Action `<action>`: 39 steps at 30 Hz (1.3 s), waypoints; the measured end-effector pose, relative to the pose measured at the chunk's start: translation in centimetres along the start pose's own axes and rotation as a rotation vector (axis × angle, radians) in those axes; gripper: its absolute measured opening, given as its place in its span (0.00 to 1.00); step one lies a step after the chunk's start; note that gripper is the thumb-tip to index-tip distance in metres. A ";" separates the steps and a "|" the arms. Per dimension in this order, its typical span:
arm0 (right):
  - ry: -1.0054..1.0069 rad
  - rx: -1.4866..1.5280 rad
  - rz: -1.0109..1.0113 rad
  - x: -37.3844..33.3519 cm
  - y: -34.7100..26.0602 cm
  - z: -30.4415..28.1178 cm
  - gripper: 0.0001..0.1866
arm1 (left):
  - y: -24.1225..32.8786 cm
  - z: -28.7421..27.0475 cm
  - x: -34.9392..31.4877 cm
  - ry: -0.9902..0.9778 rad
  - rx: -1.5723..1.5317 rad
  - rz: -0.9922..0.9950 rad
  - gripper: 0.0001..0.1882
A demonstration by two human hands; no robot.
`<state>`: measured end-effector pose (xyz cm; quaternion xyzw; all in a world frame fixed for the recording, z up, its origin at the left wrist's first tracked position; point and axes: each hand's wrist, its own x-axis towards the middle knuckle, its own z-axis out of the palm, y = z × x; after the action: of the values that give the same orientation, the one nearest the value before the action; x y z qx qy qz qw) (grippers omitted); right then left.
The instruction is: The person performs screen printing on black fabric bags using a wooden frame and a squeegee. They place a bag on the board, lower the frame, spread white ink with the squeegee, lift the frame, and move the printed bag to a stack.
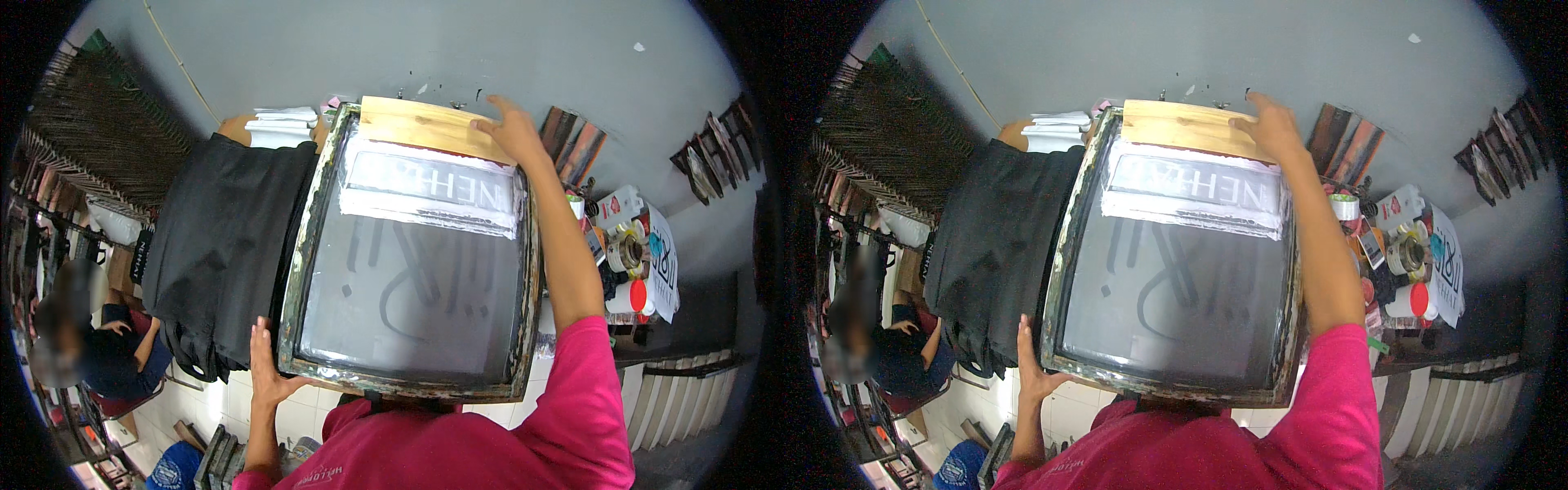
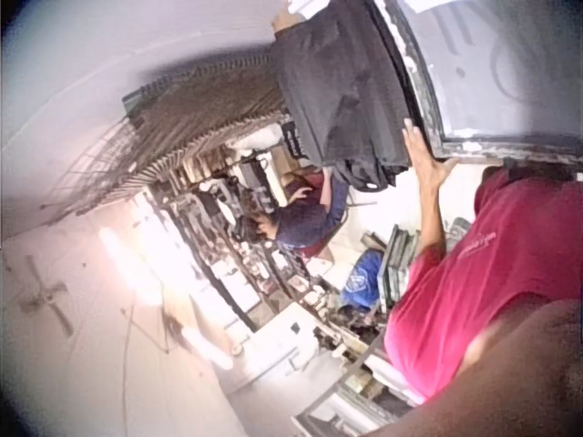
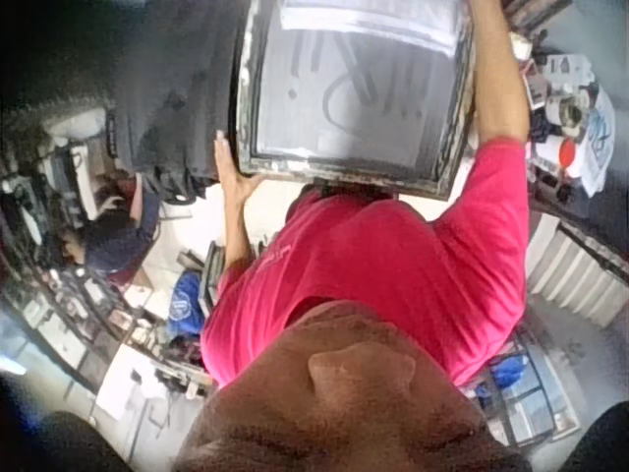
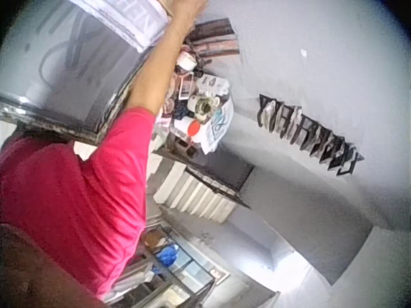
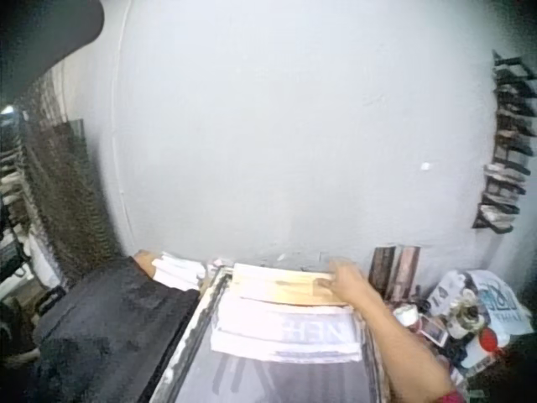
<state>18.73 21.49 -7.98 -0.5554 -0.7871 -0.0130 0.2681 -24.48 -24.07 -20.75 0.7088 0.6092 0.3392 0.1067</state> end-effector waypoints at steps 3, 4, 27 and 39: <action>0.138 0.078 -0.121 -3.5 -5.3 -9.3 0.32 | -0.1 0.0 -0.6 0.197 -0.247 -0.023 0.80; 0.165 0.033 -0.161 -5.4 -7.1 -13.0 0.30 | 1.1 -0.4 0.4 0.284 -0.244 -0.009 0.81; 0.364 0.023 -0.068 -1.7 -18.2 -33.3 0.34 | -0.5 3.8 17.8 -0.217 -0.054 -0.544 0.53; 0.361 0.118 -0.118 3.6 -15.9 -34.1 0.38 | -12.4 -17.9 10.3 0.174 -0.299 -0.685 0.07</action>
<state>17.74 7.66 27.22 -0.4803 -0.7567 -0.0819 0.4358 -44.98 -16.22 -10.75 0.4095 0.7612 0.4279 0.2641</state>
